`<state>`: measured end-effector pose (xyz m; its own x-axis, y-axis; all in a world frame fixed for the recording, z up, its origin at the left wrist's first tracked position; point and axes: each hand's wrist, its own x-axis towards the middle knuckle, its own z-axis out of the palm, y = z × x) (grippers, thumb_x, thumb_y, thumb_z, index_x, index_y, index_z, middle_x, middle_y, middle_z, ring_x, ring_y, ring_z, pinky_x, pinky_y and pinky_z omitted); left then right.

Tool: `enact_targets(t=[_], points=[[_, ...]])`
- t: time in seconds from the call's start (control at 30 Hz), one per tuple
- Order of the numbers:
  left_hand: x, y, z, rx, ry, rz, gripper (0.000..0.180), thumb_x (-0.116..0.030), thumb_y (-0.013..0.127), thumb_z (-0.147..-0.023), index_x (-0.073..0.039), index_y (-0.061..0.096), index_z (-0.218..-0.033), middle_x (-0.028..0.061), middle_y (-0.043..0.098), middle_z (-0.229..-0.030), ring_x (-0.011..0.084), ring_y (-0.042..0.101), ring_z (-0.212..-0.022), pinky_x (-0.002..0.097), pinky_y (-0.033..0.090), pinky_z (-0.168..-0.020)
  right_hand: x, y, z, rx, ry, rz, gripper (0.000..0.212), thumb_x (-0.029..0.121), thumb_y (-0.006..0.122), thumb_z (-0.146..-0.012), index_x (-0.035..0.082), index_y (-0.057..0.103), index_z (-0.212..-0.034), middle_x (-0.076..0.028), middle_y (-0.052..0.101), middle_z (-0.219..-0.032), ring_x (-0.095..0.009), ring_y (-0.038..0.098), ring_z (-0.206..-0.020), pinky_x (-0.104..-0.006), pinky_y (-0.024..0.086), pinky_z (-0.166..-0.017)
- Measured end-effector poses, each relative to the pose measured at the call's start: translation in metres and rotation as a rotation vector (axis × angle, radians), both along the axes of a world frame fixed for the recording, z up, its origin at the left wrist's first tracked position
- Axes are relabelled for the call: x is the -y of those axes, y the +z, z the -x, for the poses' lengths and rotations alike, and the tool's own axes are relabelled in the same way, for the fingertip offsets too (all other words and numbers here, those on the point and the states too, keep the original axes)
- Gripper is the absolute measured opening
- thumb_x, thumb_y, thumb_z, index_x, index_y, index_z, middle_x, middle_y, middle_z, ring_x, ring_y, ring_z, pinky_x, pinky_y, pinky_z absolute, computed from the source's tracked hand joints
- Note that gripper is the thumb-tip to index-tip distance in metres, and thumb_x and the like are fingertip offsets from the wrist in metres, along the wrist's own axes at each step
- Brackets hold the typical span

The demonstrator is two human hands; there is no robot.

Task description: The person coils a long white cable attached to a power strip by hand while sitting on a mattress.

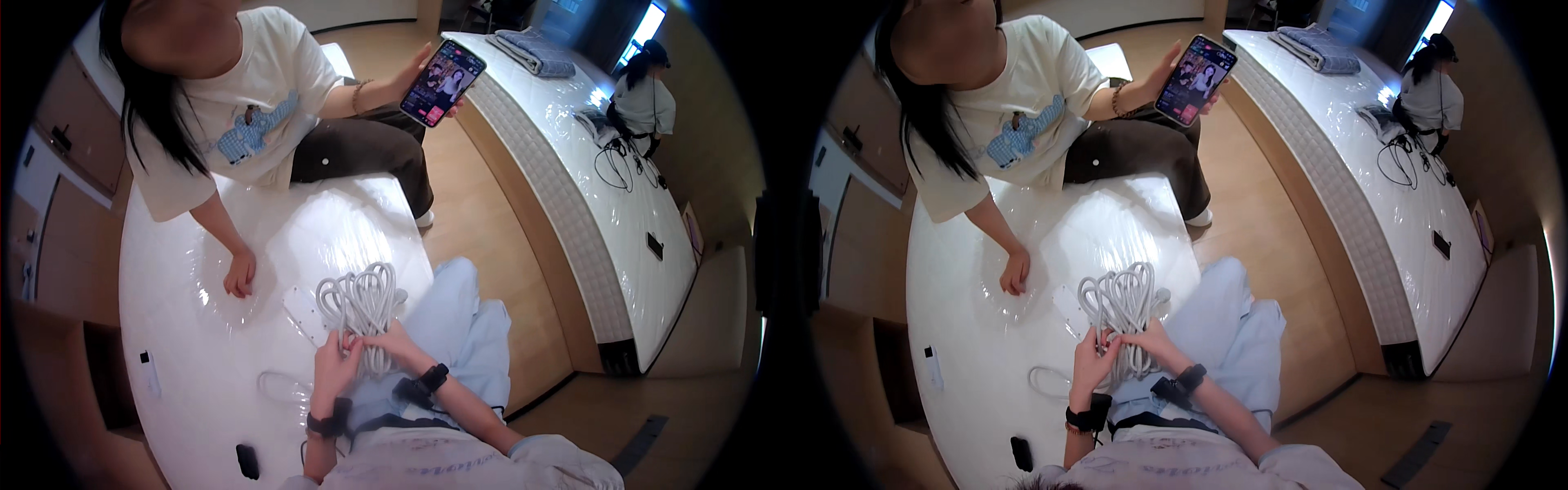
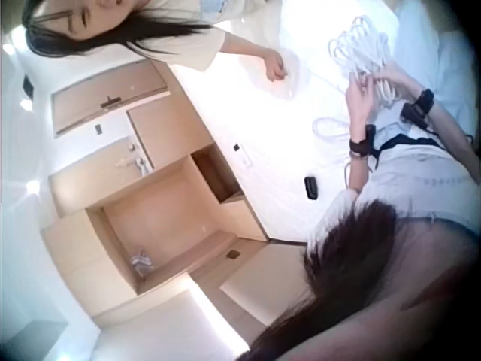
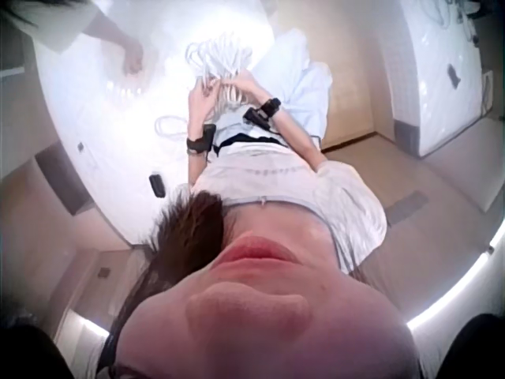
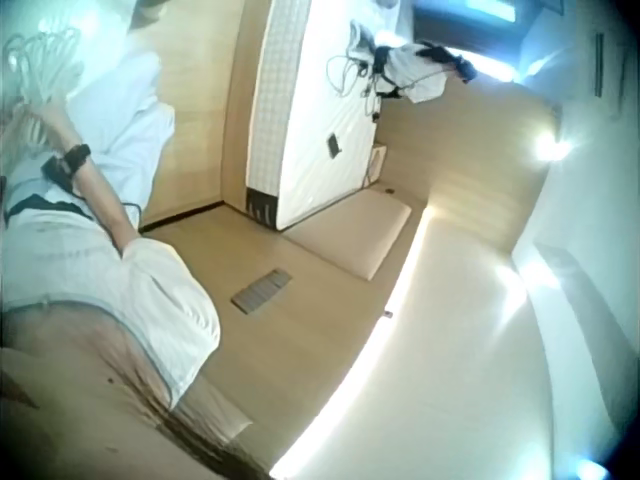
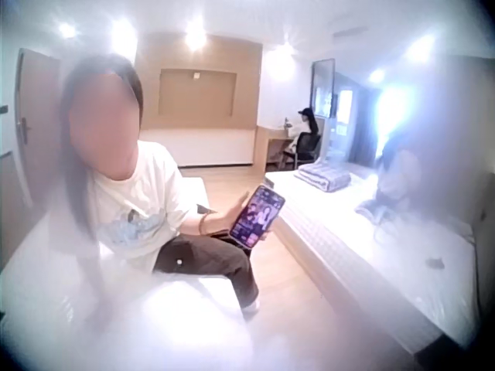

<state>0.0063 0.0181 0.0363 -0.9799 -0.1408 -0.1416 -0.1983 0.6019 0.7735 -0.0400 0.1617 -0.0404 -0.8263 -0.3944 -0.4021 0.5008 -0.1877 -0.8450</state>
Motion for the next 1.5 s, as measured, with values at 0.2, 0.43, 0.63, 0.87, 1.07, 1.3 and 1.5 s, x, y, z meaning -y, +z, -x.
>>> enact_targets(t=[0.2, 0.43, 0.63, 0.87, 1.07, 1.3, 1.5], points=[[0.024, -0.023, 0.002, 0.023, 0.205, -0.314, 0.024, -0.021, 0.047, -0.092, 0.002, 0.046, -0.083, 0.0159, 0.065, -0.078, 0.0157, 0.058, -0.052, 0.0291, 0.044, -0.049, 0.0, 0.008, -0.002, 0.162, -0.103, 0.105, 0.039, 0.007, 0.073, -0.068, -0.006, 0.057, -0.102, -0.011, 0.065, -0.092, -0.017, 0.062, -0.082, -0.0295, 0.051, -0.072], [0.071, -0.022, -0.006, 0.03, 0.344, -0.176, 0.02, -0.018, 0.041, -0.092, 0.0, 0.049, -0.087, 0.0102, 0.06, -0.059, 0.0126, 0.05, -0.046, 0.0285, 0.038, -0.047, -0.025, -0.012, 0.002, 0.317, -0.243, 0.478, 0.024, 0.005, 0.063, -0.076, -0.008, 0.056, -0.094, -0.012, 0.062, -0.078, -0.017, 0.06, -0.067, -0.027, 0.05, -0.059], [0.088, -0.023, -0.011, 0.26, 0.181, 0.044, 0.026, -0.024, 0.041, -0.093, 0.0, 0.049, -0.091, 0.0097, 0.056, -0.06, 0.0139, 0.051, -0.048, 0.0299, 0.039, -0.05, -0.033, 0.001, 0.008, 0.308, -0.231, 0.377, 0.027, 0.007, 0.063, -0.076, -0.01, 0.056, -0.095, -0.012, 0.061, -0.078, -0.017, 0.06, -0.066, -0.0268, 0.05, -0.06], [0.017, -0.024, 0.018, 0.229, 0.164, -0.283, 0.036, -0.03, 0.038, -0.095, -0.001, 0.049, -0.114, 0.012, 0.061, -0.081, 0.0178, 0.053, -0.061, 0.03, 0.044, -0.063, 0.004, 0.004, -0.009, 0.247, 0.016, 0.212, 0.038, -0.006, 0.068, -0.069, -0.004, 0.055, -0.104, -0.011, 0.062, -0.087, -0.018, 0.062, -0.074, -0.0289, 0.052, -0.066], [-0.021, -0.033, 0.026, 0.068, 0.216, -0.402, 0.064, -0.034, 0.04, -0.093, 0.009, 0.019, -0.136, 0.0309, 0.043, -0.123, 0.0332, 0.045, -0.115, 0.0347, 0.031, -0.099, 0.009, 0.001, -0.009, 0.26, 0.019, 0.201, 0.045, -0.005, 0.068, -0.069, -0.004, 0.052, -0.112, -0.01, 0.06, -0.099, -0.018, 0.06, -0.087, -0.0296, 0.05, -0.075], [-0.012, -0.041, 0.006, -0.026, 0.058, 0.321, 0.08, -0.043, 0.051, -0.087, 0.013, 0.017, -0.135, 0.0324, 0.023, -0.137, 0.0367, 0.038, -0.123, 0.0373, 0.033, -0.099, 0.026, -0.012, -0.02, 0.298, -0.145, 0.171, 0.029, 0.002, 0.063, -0.076, -0.006, 0.057, -0.104, -0.012, 0.061, -0.097, -0.02, 0.06, -0.086, -0.0295, 0.049, -0.077], [0.051, 0.0, -0.069, 0.613, 0.226, -0.074, 0.044, -0.037, 0.059, -0.083, 0.0, 0.056, -0.107, 0.0121, 0.065, -0.082, 0.0244, 0.063, -0.072, 0.0335, 0.048, -0.067, 0.016, 0.0, -0.006, 0.371, -0.304, 0.332, 0.024, 0.004, 0.061, -0.077, -0.007, 0.058, -0.099, -0.014, 0.062, -0.088, -0.022, 0.062, -0.08, -0.0322, 0.052, -0.072]])
